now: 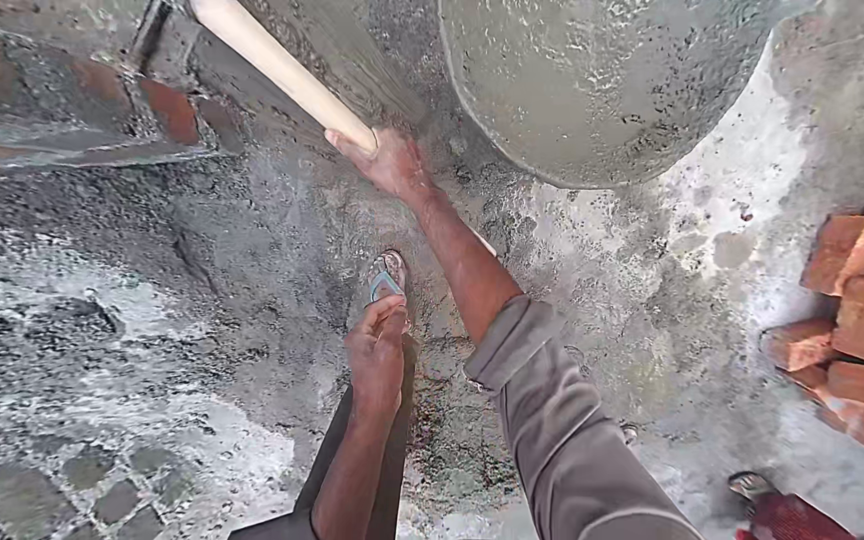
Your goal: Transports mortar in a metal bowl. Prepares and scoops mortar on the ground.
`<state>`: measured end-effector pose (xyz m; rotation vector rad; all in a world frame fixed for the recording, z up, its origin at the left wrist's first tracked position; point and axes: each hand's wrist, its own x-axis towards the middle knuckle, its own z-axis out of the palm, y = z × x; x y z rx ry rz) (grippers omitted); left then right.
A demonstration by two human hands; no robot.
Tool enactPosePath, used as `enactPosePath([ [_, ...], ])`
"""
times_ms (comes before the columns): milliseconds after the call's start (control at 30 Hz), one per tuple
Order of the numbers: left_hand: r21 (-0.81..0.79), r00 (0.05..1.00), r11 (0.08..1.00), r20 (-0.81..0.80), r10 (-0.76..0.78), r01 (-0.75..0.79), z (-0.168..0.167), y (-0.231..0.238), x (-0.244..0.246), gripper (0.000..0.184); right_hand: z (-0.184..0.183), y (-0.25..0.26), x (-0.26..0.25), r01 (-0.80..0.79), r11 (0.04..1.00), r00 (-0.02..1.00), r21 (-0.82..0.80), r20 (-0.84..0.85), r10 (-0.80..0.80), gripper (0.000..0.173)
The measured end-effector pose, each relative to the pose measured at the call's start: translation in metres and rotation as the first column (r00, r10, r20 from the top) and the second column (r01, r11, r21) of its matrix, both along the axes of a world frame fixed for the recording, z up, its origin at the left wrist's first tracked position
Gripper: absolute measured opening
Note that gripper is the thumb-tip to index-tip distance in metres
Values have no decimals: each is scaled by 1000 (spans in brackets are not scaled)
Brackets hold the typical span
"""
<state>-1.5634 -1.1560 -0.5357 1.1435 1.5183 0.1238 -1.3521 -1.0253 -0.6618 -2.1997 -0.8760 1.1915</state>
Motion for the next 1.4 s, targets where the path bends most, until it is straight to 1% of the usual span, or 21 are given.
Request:
enactPosePath([
  [67, 3, 1000, 1000, 2, -23, 23, -5, -4, 2, 24, -14, 1, 29, -26, 999, 995, -30, 94, 29, 74],
  [167, -5, 999, 999, -16, -52, 52, -7, -17, 2, 22, -15, -44, 48, 0, 992, 999, -126, 40, 5, 77],
  [300, 2, 991, 991, -35, -133, 133, -12, -34, 11, 23, -19, -168, 31, 107, 967, 994, -232, 11, -108, 76],
  [400, 5, 981, 983, -63, -184, 185, -13, -48, 13, 24, 3, -294, -14, 197, 925, 971, -324, -68, -230, 71],
  [467, 11, 976, 977, -54, -213, 213, -16, -57, 14, 24, 5, -376, -57, 271, 900, 945, -341, -85, -316, 70],
  [533, 2, 968, 969, -44, -245, 245, -19, -68, 11, 23, 0, -450, -113, 402, 853, 889, -333, -78, -450, 70],
  [600, -26, 960, 961, -32, -276, 276, -22, -78, 10, 23, -4, -503, -164, 530, 783, 817, -326, -51, -575, 72],
  [667, -51, 947, 947, -36, -320, 318, -21, -86, 9, 23, -3, -535, -215, 646, 688, 724, -332, -22, -690, 72],
  [700, -49, 942, 942, -41, -334, 332, -18, -85, 9, 23, -2, -543, -235, 687, 639, 673, -347, -28, -739, 70],
  [767, -6, 942, 942, -22, -335, 335, -22, -83, 23, 23, -6, -553, -238, 747, 537, 556, -392, -74, -828, 63],
  [833, -15, 940, 941, -28, -339, 339, -18, -84, 23, 24, 28, -555, -229, 790, 432, 431, -435, -107, -896, 57],
  [933, -10, 943, 943, -8, -334, 334, -18, -76, 26, 23, 59, -538, -176, 887, 354, 336, -298, -111, -935, 56],
  [967, -22, 945, 945, -6, -327, 327, -14, -76, 21, 24, 65, -530, -153, 918, 328, 312, -224, -106, -944, 55],
  [1000, -27, 948, 948, 5, -318, 318, -13, -74, 19, 23, 59, -517, -116, 946, 302, 289, -117, -119, -950, 53],
  [1067, -24, 954, 954, 33, -299, 300, -17, -70, 21, 23, 26, -479, -13, 957, 267, 281, 111, -138, -950, 56],
  [1100, -35, 955, 955, 36, -295, 296, -18, -71, 16, 22, 7, -461, 36, 949, 254, 280, 187, -126, -952, 61],
  [1167, -57, 956, 955, 29, -290, 292, -20, -74, 5, 21, -35, -428, 121, 932, 232, 269, 278, -106, -957, 66],
  [1200, -72, 956, 953, 19, -292, 293, -19, -77, 0, 21, -49, -419, 148, 934, 222, 253, 281, -81, -964, 68],
  [1267, -78, 956, 953, 16, -292, 292, -22, -76, 0, 22, -58, -399, 182, 949, 202, 224, 241, -65, -972, 68],
  [1300, -75, 956, 953, 19, -293, 294, -24, -75, 4, 22, -56, -394, 185, 956, 209, 226, 207, -65, -972, 68],
  [1400, -88, 945, 941, 31, -324, 326, -20, -82, 9, 23, -41, -425, 129, 956, 289, 290, 52, -11, -957, 71],
])
